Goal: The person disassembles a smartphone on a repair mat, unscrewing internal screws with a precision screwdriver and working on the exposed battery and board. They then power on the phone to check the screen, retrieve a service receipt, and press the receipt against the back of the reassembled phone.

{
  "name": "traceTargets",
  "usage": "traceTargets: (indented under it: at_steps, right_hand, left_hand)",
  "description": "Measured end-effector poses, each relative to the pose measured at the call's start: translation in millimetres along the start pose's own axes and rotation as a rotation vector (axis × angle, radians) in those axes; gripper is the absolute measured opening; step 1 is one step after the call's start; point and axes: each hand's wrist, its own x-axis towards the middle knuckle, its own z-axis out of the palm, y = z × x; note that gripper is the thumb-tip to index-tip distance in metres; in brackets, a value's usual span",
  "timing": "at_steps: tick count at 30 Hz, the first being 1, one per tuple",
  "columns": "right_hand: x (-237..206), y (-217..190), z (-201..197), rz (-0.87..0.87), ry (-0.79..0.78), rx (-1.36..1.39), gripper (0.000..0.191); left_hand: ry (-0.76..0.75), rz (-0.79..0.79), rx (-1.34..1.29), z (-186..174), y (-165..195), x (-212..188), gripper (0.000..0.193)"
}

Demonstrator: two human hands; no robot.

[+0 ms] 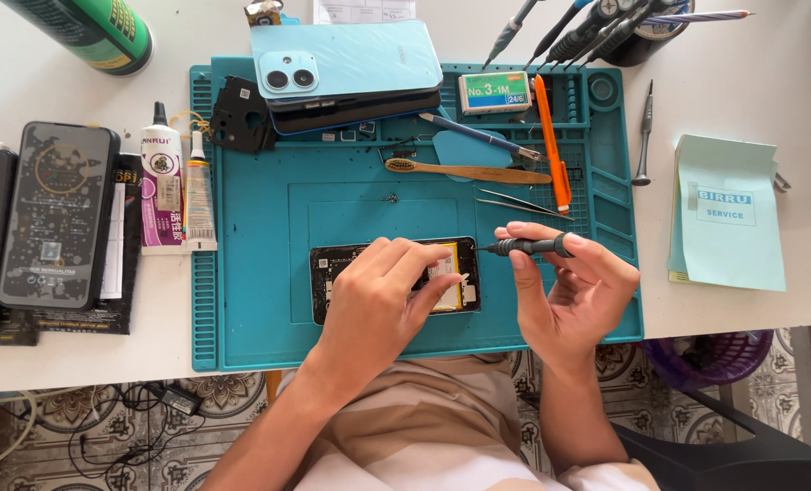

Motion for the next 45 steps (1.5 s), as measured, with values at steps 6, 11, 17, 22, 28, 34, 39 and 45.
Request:
traceTargets:
  at_steps: [6, 11, 17, 22, 28, 34, 39, 45]
  right_hand:
    - [0.6, -2.3, 0.4, 0.053, -0.006, -0.004, 0.046]
    - [1.4, -4.1, -0.8, 0.133, 0.011, -0.007, 0.047]
    - [2.3, -5.9, -1.2, 0.191, 0.019, -0.025, 0.042]
    - [1.7, -7.2, -1.2, 0.193, 0.029, 0.004, 0.043]
    - [0.2, -8.1, -5.4, 0.211, 0.020, 0.110, 0.046]
    - [-1.4, -6.3, -5.7, 0.179, 0.014, 0.124, 0.047]
    - [-2.3, -5.8, -6.3, 0.158, 0.006, 0.122, 0.047]
    - [-2.3, -5.9, -5.8, 0.161, 0.014, 0.127, 0.049]
  left_hand:
    - [-0.007, 0.009, 0.021, 1.2, -0.7, -0.1, 0.022]
    - [-0.010, 0.012, 0.035, 1.8, -0.2, 0.6, 0.022]
    - [-0.016, 0.007, 0.040, 2.2, 1.7, 2.5, 0.021]
    - [-0.012, 0.020, 0.052, 1.1, 4.4, 4.4, 0.023]
    - [-0.012, 0.085, 0.080, 2.9, 6.6, 5.4, 0.016]
    - [0.004, 0.056, 0.065, 4.0, 5.2, 3.3, 0.011]
    - [0.011, 0.035, 0.053, 5.1, 3.9, 2.4, 0.012]
    - [0.012, 0.019, 0.041, 5.0, 3.8, 2.3, 0.013]
